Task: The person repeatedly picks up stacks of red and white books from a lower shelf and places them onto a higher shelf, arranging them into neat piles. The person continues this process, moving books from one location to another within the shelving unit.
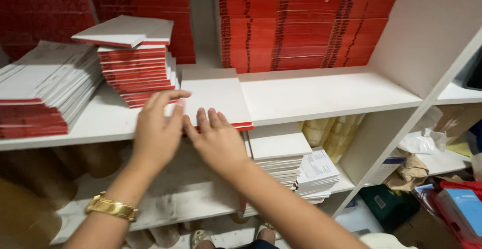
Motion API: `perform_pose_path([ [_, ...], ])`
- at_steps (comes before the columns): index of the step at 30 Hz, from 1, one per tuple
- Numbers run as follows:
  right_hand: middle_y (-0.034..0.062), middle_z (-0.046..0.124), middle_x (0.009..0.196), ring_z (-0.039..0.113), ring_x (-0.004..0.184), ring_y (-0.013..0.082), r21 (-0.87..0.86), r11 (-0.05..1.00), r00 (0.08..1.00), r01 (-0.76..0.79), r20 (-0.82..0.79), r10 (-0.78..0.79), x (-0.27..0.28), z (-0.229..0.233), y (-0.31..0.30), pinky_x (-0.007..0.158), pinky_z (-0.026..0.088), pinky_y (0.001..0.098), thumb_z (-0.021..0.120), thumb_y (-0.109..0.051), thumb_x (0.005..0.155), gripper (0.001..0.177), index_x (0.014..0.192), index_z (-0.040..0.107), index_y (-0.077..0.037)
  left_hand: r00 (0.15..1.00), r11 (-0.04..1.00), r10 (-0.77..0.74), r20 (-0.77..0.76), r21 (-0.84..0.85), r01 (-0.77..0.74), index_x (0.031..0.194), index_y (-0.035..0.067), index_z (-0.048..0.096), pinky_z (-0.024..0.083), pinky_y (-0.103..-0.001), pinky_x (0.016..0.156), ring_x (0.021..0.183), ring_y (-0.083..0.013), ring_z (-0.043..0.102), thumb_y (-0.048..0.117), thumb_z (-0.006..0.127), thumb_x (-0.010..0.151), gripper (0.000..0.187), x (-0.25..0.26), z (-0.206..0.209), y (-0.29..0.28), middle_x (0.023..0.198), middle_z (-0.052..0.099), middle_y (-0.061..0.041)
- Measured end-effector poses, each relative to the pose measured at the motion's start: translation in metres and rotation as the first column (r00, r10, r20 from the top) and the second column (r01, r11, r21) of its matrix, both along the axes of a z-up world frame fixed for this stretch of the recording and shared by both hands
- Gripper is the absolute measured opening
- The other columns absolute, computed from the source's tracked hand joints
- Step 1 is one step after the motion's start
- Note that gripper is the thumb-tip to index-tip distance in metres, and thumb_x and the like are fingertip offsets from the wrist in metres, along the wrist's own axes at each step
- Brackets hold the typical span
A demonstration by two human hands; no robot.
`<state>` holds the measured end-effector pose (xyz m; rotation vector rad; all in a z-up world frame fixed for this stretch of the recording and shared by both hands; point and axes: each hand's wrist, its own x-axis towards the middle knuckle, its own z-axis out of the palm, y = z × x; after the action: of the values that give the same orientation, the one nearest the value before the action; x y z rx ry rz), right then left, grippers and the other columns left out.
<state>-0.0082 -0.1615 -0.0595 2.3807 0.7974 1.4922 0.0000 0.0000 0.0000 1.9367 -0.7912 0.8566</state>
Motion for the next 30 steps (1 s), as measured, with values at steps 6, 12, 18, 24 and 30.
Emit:
perform_pose_path([
  [6,0.0152,0.069,0.101,0.067,0.092,0.0367,0.171,0.947,0.956,-0.272,-0.063,0.286,-0.062,0.012,-0.107,0.085,0.053,0.0461,0.055,-0.009,0.098,0.022,0.111,0.073,-0.008,0.832,0.952,-0.036,0.553,0.272,-0.140,0.090,0.013,0.069,0.050,-0.043,0.070,0.075,-0.0306,0.064,0.019,0.059,0.091,0.011,-0.031,-0.016,-0.051,0.073,0.058,-0.007],
  [12,0.0012,0.068,0.090,0.068,0.089,0.0245,0.251,0.936,0.874,0.247,-0.474,-0.103,-0.099,-0.037,-0.202,0.077,0.055,0.0369,0.070,-0.018,0.091,0.012,0.102,0.069,-0.014,0.894,0.729,-0.277,0.353,0.683,-0.043,0.105,0.007,0.064,0.052,-0.044,0.072,0.089,-0.0305,0.064,0.028,0.071,0.083,0.032,-0.025,-0.117,-0.120,0.091,0.065,-0.011],
  [18,0.0385,0.047,0.143,0.053,0.127,0.0591,0.436,0.653,0.624,0.619,-0.779,-0.070,-0.087,-0.031,-0.171,0.107,0.044,0.0628,0.061,-0.048,0.099,0.065,0.146,0.050,-0.004,0.606,0.979,-0.013,-0.795,0.113,0.169,0.156,-0.012,0.009,0.030,-0.056,0.120,0.150,-0.0506,0.025,0.070,0.078,0.077,0.133,-0.051,-0.088,-0.123,0.155,0.025,-0.041],
  [24,0.0377,0.058,0.128,0.059,0.121,0.0561,0.491,0.546,0.576,0.679,-0.817,0.019,-0.052,-0.059,-0.174,0.103,0.046,0.0614,0.059,-0.052,0.101,0.066,0.150,0.048,-0.010,0.481,0.985,-0.168,-0.860,-0.163,0.051,0.144,-0.004,0.050,0.041,-0.051,0.114,0.140,-0.0397,0.049,0.063,0.047,0.100,0.081,-0.002,-0.148,-0.136,0.146,0.054,-0.028],
  [30,0.0252,0.055,0.141,0.051,0.133,0.0502,0.405,0.657,0.591,0.636,-0.803,-0.078,-0.055,-0.051,-0.168,0.108,0.039,0.0643,0.061,-0.052,0.099,0.057,0.147,0.057,-0.021,0.456,0.980,-0.126,-0.881,-0.183,-0.083,0.147,0.001,0.049,0.045,-0.048,0.111,0.138,-0.0341,0.053,0.052,0.065,0.092,0.076,-0.003,-0.148,-0.133,0.142,0.058,-0.020],
])
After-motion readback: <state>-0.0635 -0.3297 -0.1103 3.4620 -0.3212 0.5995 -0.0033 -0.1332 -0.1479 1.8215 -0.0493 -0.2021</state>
